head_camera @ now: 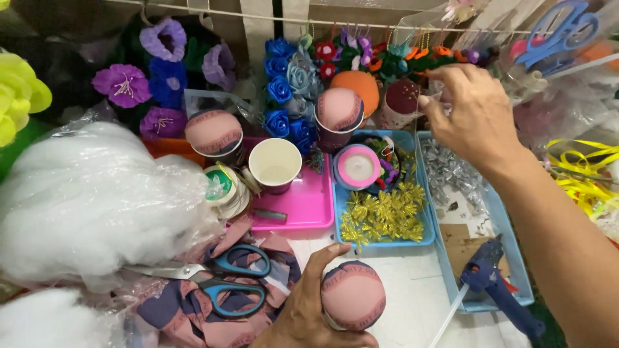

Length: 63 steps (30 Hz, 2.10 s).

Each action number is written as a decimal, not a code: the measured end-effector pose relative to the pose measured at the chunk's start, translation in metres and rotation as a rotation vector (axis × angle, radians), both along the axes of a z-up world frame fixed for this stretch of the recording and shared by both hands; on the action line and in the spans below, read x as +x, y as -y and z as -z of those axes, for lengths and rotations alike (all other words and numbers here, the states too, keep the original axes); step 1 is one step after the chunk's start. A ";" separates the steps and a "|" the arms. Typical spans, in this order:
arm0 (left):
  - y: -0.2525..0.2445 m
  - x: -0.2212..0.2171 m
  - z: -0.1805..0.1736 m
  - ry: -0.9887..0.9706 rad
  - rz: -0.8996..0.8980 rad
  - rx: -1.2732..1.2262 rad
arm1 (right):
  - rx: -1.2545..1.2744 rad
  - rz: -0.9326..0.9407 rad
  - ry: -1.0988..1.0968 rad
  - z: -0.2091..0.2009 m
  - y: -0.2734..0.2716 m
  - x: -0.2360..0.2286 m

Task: The person is decorating small pink balls by applying hot glue and attaching gold-colored fabric or ribbons in a cluttered workshop environment.

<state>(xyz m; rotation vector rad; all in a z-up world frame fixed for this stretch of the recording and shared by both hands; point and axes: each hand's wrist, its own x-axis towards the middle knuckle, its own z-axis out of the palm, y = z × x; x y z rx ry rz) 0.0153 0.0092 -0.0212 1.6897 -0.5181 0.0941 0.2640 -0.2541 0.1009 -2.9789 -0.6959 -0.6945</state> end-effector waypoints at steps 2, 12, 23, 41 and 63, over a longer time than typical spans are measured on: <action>0.002 0.000 -0.004 -0.189 -0.034 0.036 | 0.092 -0.188 0.003 -0.020 -0.006 -0.041; 0.008 -0.004 0.008 -0.036 -0.049 0.032 | 0.069 -0.649 -0.674 -0.009 -0.068 -0.213; 0.008 -0.001 0.020 -0.007 -0.038 0.085 | 0.036 -0.729 -0.556 -0.001 -0.073 -0.206; 0.011 -0.003 0.012 0.061 -0.093 0.021 | -0.050 -0.620 -0.414 0.014 -0.071 -0.227; 0.011 -0.005 -0.020 0.256 -0.052 -0.075 | 0.520 -0.269 -0.513 0.060 -0.031 -0.257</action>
